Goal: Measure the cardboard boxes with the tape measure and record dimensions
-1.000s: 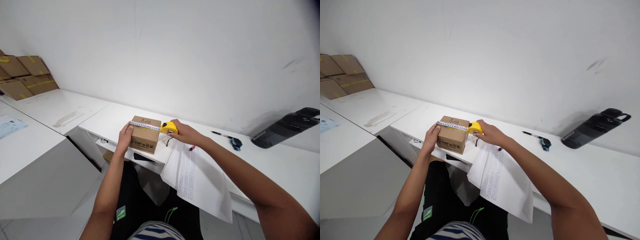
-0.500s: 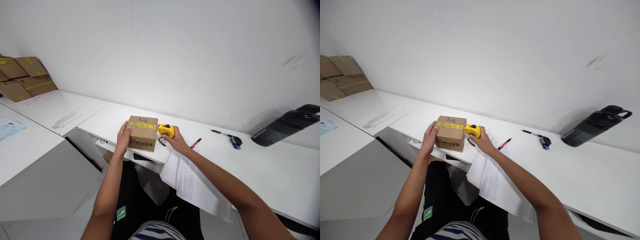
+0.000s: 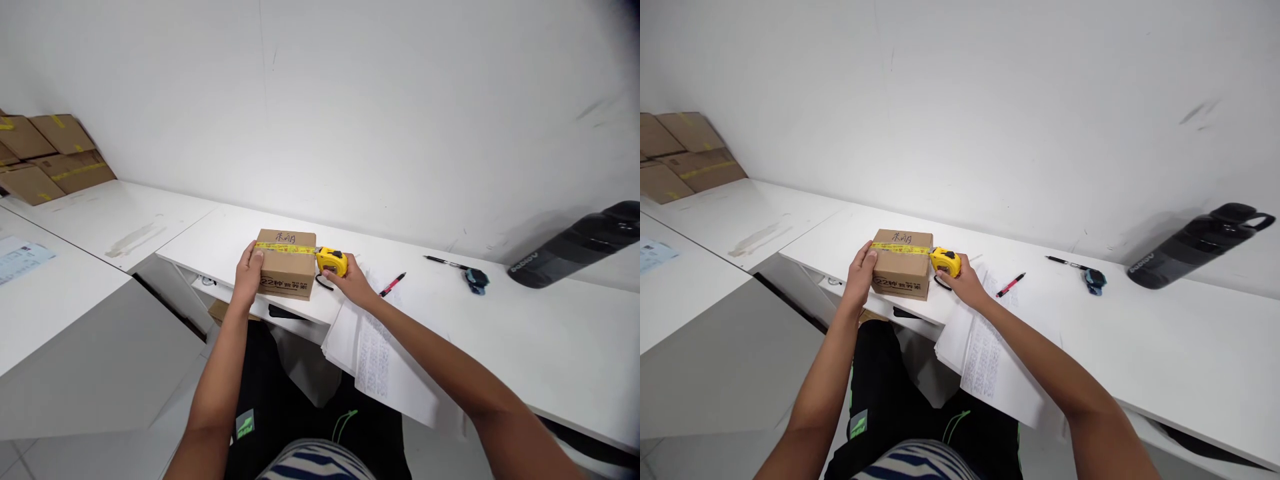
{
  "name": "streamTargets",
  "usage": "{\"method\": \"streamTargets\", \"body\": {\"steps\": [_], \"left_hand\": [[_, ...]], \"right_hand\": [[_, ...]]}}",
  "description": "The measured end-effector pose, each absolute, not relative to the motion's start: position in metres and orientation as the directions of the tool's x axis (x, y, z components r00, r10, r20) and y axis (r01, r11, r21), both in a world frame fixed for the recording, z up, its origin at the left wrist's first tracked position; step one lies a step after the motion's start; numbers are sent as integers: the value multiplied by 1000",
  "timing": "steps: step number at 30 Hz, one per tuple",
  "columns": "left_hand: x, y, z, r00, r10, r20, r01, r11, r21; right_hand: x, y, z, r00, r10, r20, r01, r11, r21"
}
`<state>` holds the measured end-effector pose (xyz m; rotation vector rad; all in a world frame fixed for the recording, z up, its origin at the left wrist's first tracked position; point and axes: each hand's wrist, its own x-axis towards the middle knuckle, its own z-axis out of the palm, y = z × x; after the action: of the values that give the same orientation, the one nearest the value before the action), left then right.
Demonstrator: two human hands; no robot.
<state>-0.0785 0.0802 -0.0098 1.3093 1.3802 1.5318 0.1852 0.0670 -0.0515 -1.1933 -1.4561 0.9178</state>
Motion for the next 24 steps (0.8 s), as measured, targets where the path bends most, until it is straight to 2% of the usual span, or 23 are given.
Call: {"method": "streamTargets", "body": {"steps": [7, 20, 24], "left_hand": [[-79, 81, -11, -247, 940, 234, 144, -204, 968], [-78, 85, -11, -257, 936, 242, 165, -204, 965], [-78, 88, -13, -270, 933, 239, 168, -199, 965]], "right_hand": [[184, 71, -67, -4, 985, 173, 263, 168, -950], [187, 72, -74, 8, 984, 179, 495, 152, -856], [187, 73, -75, 5, 984, 176, 503, 149, -851]]}}
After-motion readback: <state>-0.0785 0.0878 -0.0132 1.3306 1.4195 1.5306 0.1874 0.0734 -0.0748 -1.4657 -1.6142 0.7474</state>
